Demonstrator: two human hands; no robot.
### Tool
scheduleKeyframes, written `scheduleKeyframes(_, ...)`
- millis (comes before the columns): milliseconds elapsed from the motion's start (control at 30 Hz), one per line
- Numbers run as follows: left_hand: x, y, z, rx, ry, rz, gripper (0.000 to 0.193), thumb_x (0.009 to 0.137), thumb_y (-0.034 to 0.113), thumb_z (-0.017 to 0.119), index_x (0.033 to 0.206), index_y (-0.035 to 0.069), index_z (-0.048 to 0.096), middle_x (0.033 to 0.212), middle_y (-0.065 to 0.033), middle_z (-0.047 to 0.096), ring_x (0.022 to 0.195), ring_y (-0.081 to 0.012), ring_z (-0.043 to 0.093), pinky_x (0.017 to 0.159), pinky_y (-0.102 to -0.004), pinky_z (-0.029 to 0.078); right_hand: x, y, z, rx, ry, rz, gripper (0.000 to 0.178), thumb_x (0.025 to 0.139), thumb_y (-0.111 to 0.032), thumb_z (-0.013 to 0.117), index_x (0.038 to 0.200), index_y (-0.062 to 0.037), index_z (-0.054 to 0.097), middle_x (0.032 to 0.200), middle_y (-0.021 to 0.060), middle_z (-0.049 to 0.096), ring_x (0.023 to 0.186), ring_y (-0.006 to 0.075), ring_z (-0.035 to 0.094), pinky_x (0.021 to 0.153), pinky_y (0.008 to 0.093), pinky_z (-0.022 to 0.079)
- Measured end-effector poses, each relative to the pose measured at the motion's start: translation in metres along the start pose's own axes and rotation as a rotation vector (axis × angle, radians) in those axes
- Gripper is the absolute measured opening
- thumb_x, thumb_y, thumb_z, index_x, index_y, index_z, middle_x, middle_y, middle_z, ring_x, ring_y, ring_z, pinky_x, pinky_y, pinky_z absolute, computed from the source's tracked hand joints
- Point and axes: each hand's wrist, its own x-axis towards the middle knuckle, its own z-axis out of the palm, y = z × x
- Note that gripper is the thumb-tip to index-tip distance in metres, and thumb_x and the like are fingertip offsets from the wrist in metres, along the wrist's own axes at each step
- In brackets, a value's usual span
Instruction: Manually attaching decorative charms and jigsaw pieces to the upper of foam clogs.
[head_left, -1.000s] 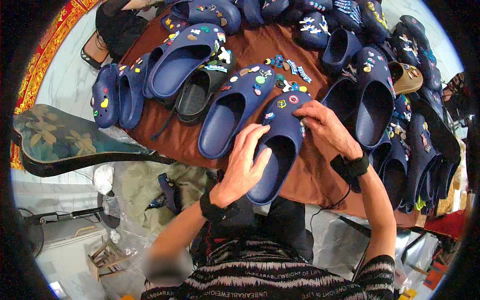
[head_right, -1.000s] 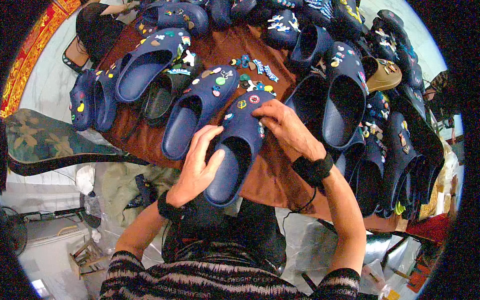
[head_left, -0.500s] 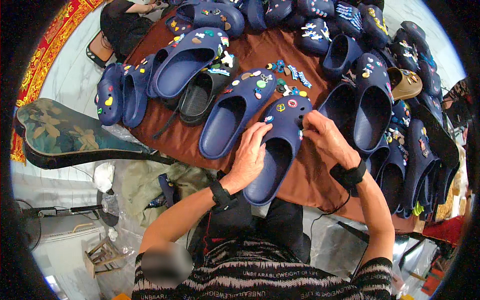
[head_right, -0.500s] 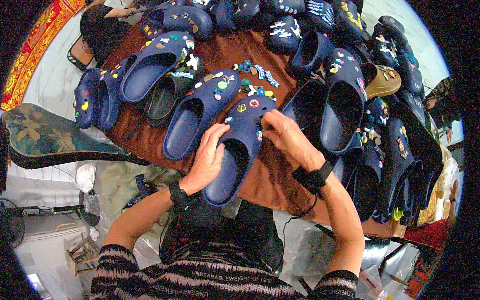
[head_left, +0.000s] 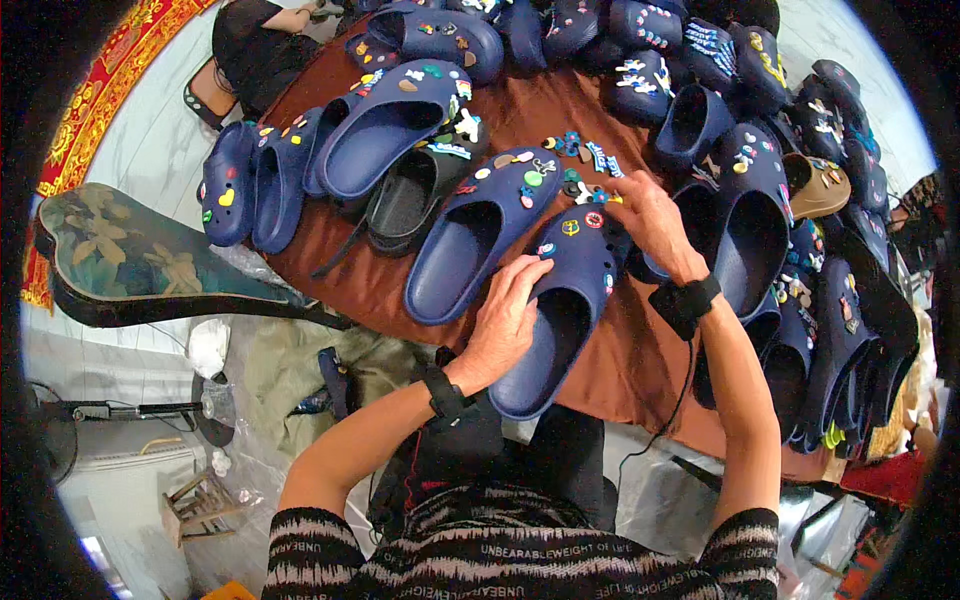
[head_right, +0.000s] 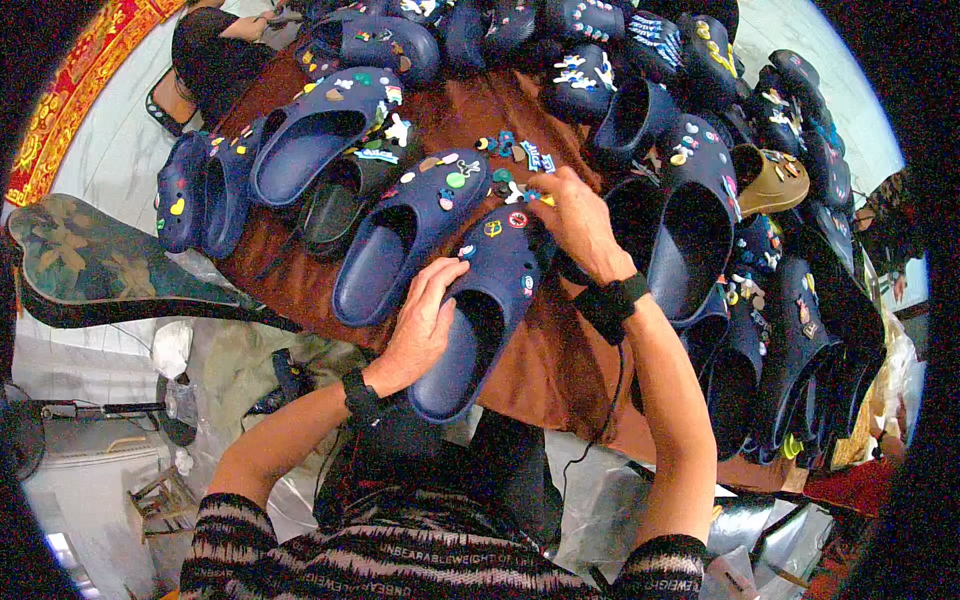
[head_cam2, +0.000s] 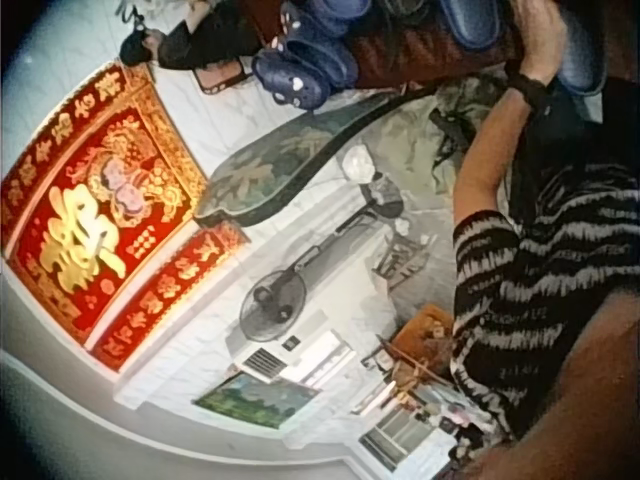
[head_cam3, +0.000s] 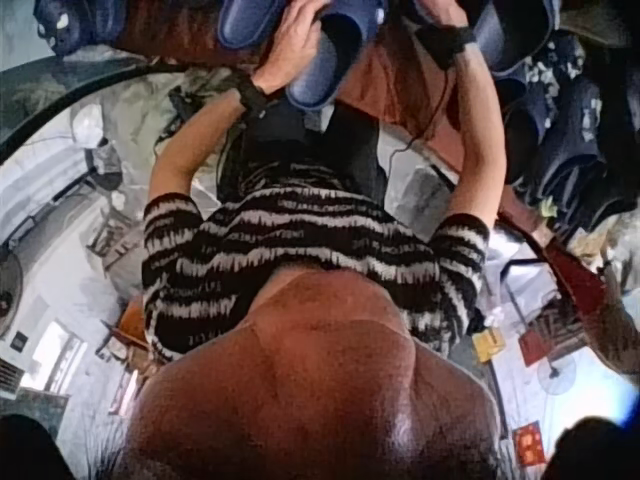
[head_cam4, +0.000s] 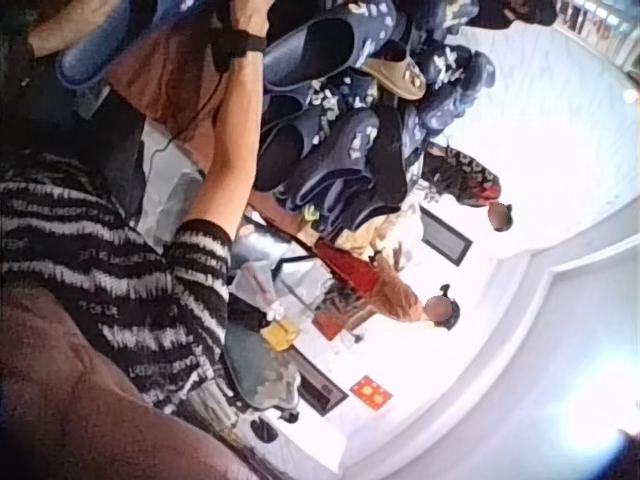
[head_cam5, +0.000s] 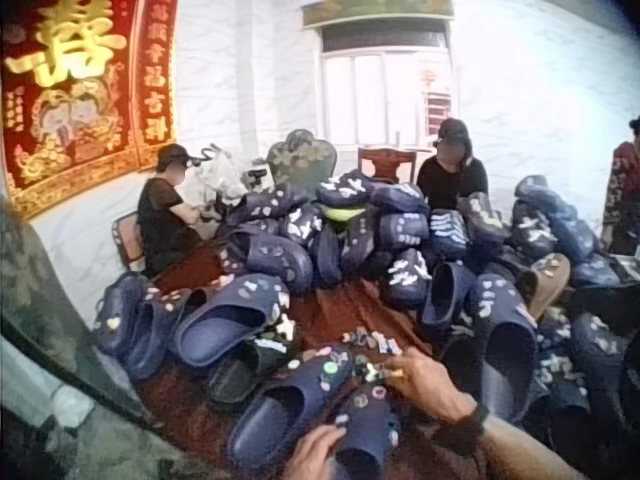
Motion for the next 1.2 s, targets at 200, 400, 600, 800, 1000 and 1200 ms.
scheduleKeyframes(200,0.0,-0.001,0.0,0.016,-0.003,0.007,0.055,0.085,-0.009,0.052,0.138,0.003,0.049,0.14,-0.0195,0.047,0.135,-0.0367,0.044,0.116,-0.0432,0.033,0.001,-0.005,0.003,0.03,-0.179,-0.175,0.023,0.09,-0.021,0.067,0.109,-0.008,0.069,0.102,0.0168,0.061,0.099,0.0387,0.063,0.087,0.047,0.05)
scheduleKeyframes(400,0.0,-0.001,0.0,0.029,-0.006,-0.008,0.056,0.084,-0.01,0.052,0.138,0.004,0.049,0.14,-0.0192,0.047,0.134,-0.0373,0.044,0.115,-0.0434,0.034,0.01,-0.009,0.001,0.086,-0.261,-0.184,0.013,0.088,-0.014,0.067,0.097,-0.0045,0.064,0.095,0.015,0.062,0.096,0.0366,0.063,0.084,0.0445,0.051)
scheduleKeyframes(600,0.0,0.0,0.0,0.048,0.006,-0.004,0.056,0.084,-0.011,0.052,0.138,0.004,0.049,0.14,-0.0188,0.047,0.133,-0.0375,0.045,0.114,-0.0434,0.035,0.01,-0.013,0.006,0.225,-0.235,-0.146,0.013,0.083,-0.006,0.067,0.095,-0.0011,0.063,0.088,0.0152,0.066,0.088,0.0338,0.066,0.079,0.0428,0.051)
scheduleKeyframes(800,0.001,0.001,0.001,0.047,0.0,0.001,0.056,0.083,-0.011,0.052,0.137,0.004,0.049,0.139,-0.0188,0.048,0.133,-0.0376,0.045,0.114,-0.0433,0.035,0.014,-0.014,0.009,0.111,-0.254,-0.134,0.011,0.081,-0.002,0.066,0.091,0.001,0.065,0.089,0.0172,0.067,0.086,0.0337,0.066,0.078,0.042,0.051)
scheduleKeyframes(1000,0.0,0.0,0.001,0.041,0.007,-0.003,0.055,0.083,-0.011,0.052,0.137,0.004,0.05,0.139,-0.0187,0.048,0.133,-0.0376,0.046,0.114,-0.0434,0.036,0.002,-0.011,0.017,0.147,-0.138,-0.117,0.007,0.081,-0.003,0.065,0.088,-0.0014,0.065,0.09,0.0184,0.065,0.089,0.0384,0.065,0.078,0.0446,0.051)
scheduleKeyframes(1200,0.0,0.002,-0.001,0.063,0.001,-0.008,0.055,0.084,-0.01,0.051,0.137,0.005,0.049,0.14,-0.0188,0.049,0.133,-0.0371,0.046,0.114,-0.0432,0.036,-0.014,-0.014,0.025,0.175,0.026,-0.11,0.004,0.087,-0.005,0.063,0.089,-0.0039,0.061,0.091,0.0179,0.06,0.091,0.0414,0.062,0.078,0.0479,0.05)
